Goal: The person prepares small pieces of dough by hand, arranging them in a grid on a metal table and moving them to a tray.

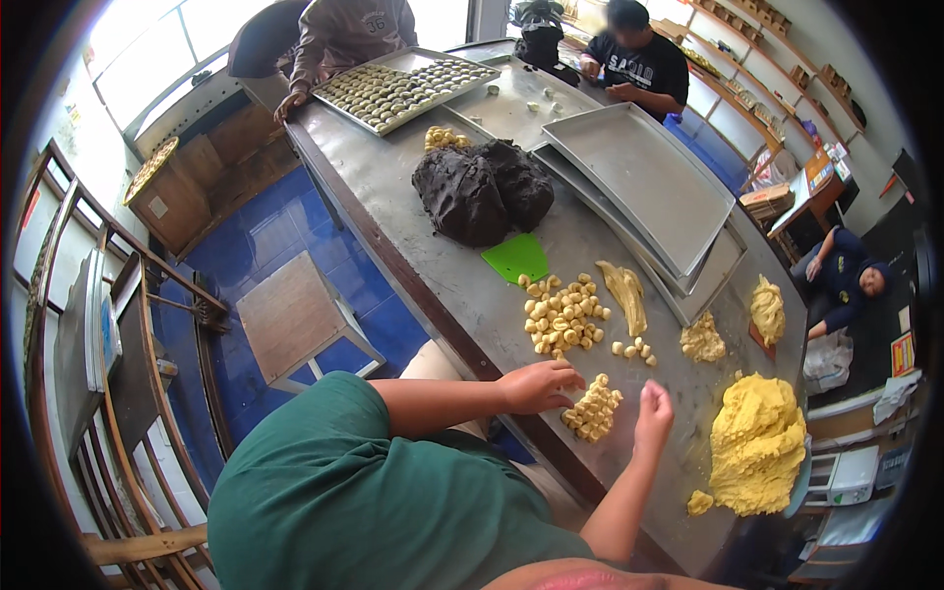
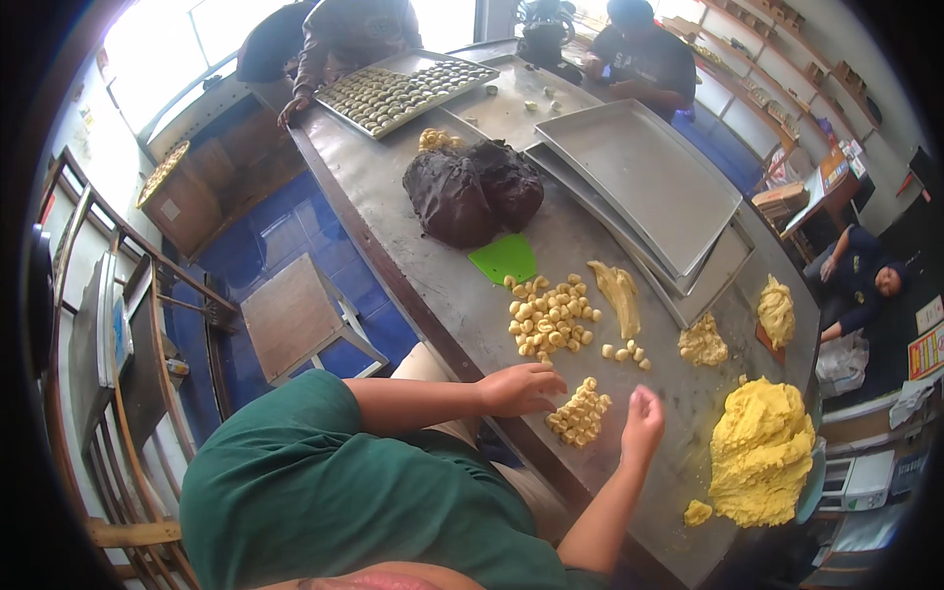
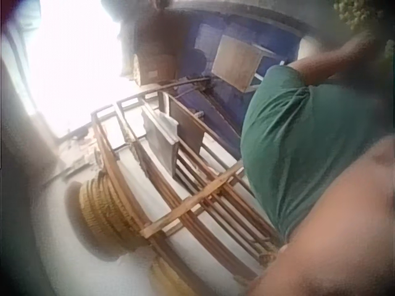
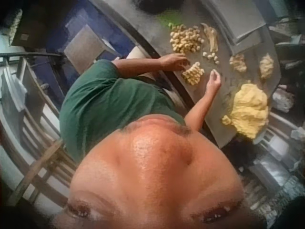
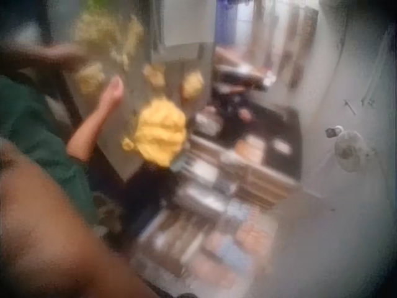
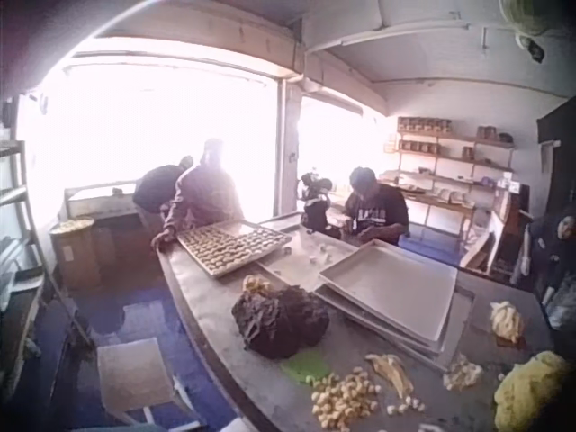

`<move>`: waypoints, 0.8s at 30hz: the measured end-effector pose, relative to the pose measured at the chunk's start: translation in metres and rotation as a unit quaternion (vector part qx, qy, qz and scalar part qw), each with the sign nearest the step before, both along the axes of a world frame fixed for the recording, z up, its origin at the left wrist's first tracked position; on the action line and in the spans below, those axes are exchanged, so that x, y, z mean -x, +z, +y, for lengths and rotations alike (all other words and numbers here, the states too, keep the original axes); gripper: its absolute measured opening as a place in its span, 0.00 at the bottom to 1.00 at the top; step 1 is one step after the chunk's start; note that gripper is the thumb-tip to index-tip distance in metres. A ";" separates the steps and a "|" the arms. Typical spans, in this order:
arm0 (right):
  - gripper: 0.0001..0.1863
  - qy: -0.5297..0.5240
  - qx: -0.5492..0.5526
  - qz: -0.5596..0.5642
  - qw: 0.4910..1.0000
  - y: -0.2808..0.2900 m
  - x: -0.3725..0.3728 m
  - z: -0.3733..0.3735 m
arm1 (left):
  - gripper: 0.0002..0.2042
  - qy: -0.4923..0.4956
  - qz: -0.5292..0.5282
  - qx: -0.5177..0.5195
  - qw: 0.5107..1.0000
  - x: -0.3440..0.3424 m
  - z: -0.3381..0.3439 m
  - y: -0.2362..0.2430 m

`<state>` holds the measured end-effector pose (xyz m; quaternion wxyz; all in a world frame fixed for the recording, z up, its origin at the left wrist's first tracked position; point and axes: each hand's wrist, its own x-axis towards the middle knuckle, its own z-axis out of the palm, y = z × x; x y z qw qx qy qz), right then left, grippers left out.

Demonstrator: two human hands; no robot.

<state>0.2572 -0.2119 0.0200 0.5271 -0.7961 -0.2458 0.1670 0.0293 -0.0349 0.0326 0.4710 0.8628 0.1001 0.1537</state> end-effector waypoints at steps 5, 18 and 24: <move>0.11 0.108 0.122 -0.124 0.979 -0.008 0.018 -0.025 | 0.14 0.008 0.039 0.014 0.999 0.000 0.000 -0.002; 0.14 0.112 0.156 -0.075 0.979 0.005 0.029 -0.001 | 0.15 -0.003 0.001 0.037 0.999 0.000 0.002 -0.009; 0.12 0.016 0.086 -0.090 0.992 -0.007 0.024 0.006 | 0.14 0.021 -0.001 0.054 0.998 -0.004 -0.001 -0.004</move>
